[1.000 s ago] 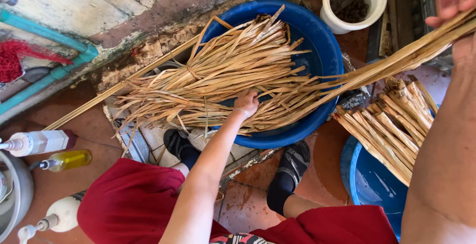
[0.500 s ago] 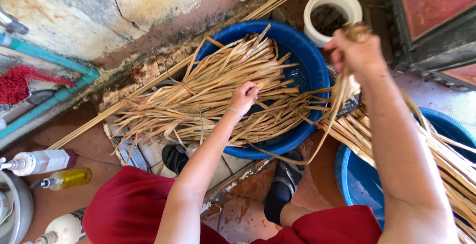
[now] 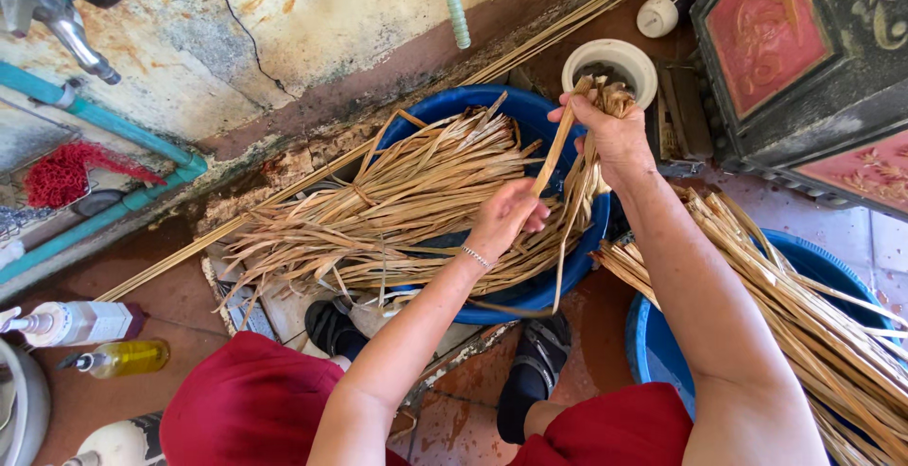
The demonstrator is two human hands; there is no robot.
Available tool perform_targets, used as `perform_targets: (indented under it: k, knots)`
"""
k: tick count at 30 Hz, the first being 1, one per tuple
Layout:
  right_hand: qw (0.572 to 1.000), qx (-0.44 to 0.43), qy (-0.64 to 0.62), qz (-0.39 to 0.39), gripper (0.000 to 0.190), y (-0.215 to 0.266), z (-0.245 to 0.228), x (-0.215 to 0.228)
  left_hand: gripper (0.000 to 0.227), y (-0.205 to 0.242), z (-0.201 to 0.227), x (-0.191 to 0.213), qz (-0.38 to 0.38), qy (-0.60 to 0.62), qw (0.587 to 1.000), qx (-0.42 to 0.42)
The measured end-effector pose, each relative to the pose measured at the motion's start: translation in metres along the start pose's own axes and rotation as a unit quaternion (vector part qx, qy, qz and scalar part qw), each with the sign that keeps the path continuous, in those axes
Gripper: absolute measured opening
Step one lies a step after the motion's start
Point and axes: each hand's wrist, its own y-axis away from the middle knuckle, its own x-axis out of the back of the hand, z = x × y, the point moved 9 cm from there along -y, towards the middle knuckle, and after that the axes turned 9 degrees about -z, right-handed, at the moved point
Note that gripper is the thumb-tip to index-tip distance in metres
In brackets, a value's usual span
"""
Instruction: The person sits on a tiled floor and repeatedly pulls thin strips from dried plant stalks, separating the usable fibers from the outer sheath. The separated strips are placed into a blue basin while the discarded sheaths are set aside.
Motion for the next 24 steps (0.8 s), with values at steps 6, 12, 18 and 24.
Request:
perform_targets:
  k: [6, 12, 18, 24]
  knots:
    - [0.992, -0.032, -0.028, -0.118, 0.02, 0.008, 0.005, -0.047, 0.032, -0.056, 0.045, -0.003, 0.015, -0.1, 0.995, -0.026]
    - [0.991, 0.003, -0.109, 0.078, 0.021, -0.011, -0.003, -0.009, 0.034, -0.072, 0.05, -0.014, 0.02, -0.213, 0.976, 0.048]
    - [0.973, 0.052, -0.162, 0.158, 0.025, -0.035, -0.002, 0.039, 0.033, -0.064, 0.045, -0.039, -0.002, -0.158, 0.986, 0.06]
    - [0.948, 0.064, -0.18, 0.254, 0.022, -0.05, 0.007, 0.091, 0.03, -0.029, 0.039, -0.064, -0.029, -0.109, 0.99, 0.08]
